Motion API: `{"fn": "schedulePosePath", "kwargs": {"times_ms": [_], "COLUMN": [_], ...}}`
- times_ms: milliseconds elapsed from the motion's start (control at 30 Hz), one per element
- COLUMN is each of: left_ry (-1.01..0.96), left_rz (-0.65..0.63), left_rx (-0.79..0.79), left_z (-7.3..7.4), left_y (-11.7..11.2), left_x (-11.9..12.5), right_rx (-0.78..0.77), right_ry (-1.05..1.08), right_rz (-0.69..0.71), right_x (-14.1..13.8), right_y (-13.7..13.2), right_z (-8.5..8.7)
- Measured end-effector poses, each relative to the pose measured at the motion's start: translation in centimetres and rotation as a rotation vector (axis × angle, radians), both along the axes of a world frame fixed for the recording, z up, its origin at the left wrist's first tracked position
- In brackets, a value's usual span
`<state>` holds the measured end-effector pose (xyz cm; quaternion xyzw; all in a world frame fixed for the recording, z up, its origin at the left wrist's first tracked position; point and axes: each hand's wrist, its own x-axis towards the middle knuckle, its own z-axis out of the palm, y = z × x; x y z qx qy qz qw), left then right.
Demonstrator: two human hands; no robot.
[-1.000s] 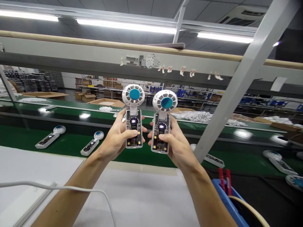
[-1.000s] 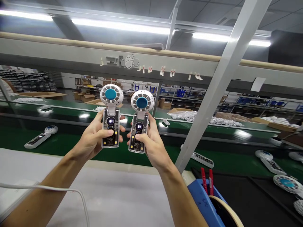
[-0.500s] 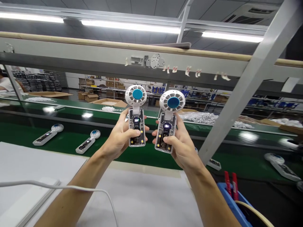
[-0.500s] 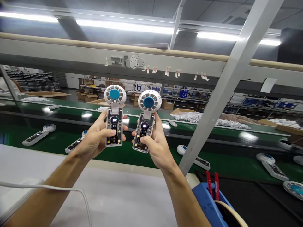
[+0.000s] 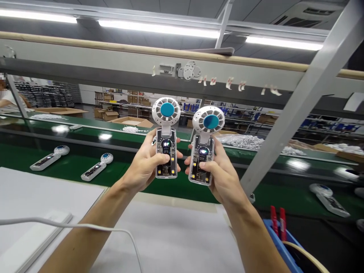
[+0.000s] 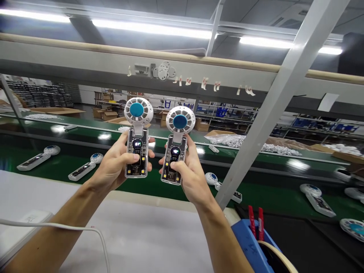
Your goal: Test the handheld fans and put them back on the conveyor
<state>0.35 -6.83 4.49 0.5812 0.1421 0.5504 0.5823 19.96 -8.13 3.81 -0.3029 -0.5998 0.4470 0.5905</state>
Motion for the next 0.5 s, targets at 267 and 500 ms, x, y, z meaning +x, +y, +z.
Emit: {"fn": "schedulePosePath", "kwargs": {"times_ms": [267, 500], "left_ry": [-0.012, -0.006], "left_rz": [-0.050, -0.079], "left_rx": [-0.029, -0.027], "left_z": [-0.27, -0.08], "left_y": [0.23, -0.26], "left_x": [0.44, 0.78], "right_rx": [-0.014, -0.008], "right_ry": [0.025, -0.002], "right_rz": [-0.020, -0.024], "right_x": [-0.06, -0.02], "right_y": [-0.30, -0.42], "right_z": [0.25, 0.28]}}
